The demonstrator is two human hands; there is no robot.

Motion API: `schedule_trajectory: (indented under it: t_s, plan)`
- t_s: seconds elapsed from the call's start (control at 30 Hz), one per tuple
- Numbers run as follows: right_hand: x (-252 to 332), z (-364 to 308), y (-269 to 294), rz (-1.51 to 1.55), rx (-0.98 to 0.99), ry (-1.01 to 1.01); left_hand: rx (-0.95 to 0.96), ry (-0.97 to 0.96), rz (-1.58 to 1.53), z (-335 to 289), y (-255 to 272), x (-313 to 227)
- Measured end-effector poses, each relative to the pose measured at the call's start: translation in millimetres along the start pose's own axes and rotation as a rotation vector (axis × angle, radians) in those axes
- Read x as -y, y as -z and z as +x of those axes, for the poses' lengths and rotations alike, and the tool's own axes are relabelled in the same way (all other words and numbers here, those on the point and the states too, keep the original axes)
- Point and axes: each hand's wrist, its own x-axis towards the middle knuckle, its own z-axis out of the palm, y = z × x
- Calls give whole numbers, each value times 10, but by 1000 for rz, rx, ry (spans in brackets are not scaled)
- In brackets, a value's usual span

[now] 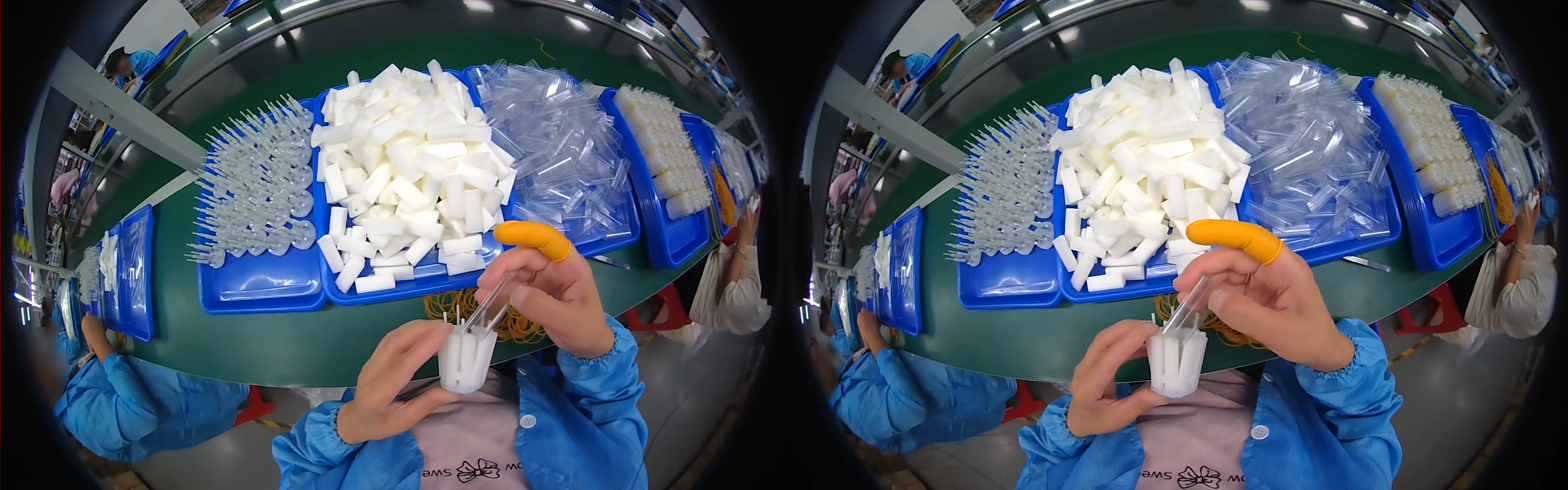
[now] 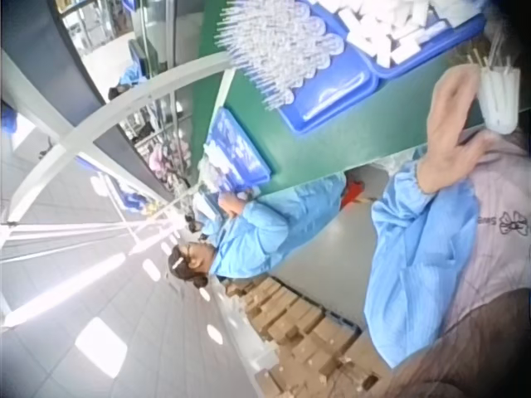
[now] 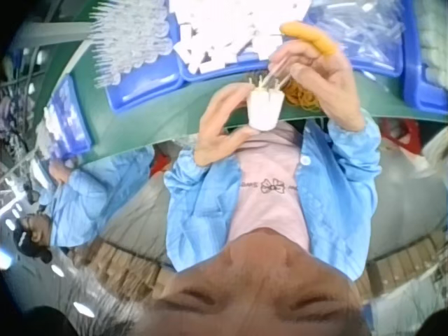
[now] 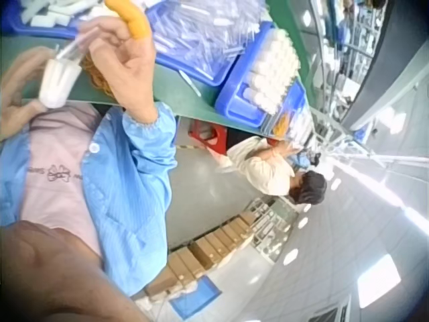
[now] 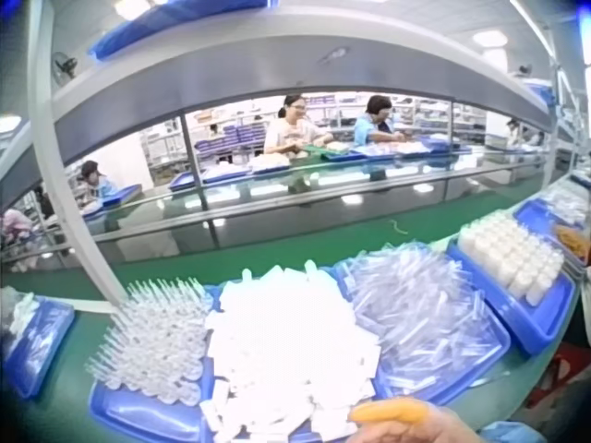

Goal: The person assembles small white plastic components by inserting cylindrical pieces into a multi-pronged base. They then secure the assembled unit with a yellow rubber band and place it into a clear plastic sleeve. The process is repeated continuously at a factory assembly station.

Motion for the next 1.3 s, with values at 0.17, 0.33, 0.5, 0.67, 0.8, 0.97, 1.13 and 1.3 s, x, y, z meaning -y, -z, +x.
schedule_trajectory:
  t_s: [0.17,0.33,0.5,0.67,0.8,0.97,1.13,1.3]
  plan:
    - [-18,35,26,-4,-49,22,23,-12,-6,10,20,5]
    - [24,85,49,-40,55,-55,3,20,-125,-24,-34,42]
    - [12,96,77,102,117,-168,38,101,-157,0,-33,-2]
    - [39,100,70,122,108,-180,7,125,-104,44,-17,-56]
    - [106,77,34,15,108,-145,-8,-48,28,41,-8,-13]
    - [130,34,2,-44,116,-45,-35,-11,40,49,-55,-85]
    - [224,73,70,-27,164,-122,-38,-26,76,44,-63,-129]
    - [218,-4,45,-103,139,-84,-17,-46,99,65,-74,-190]
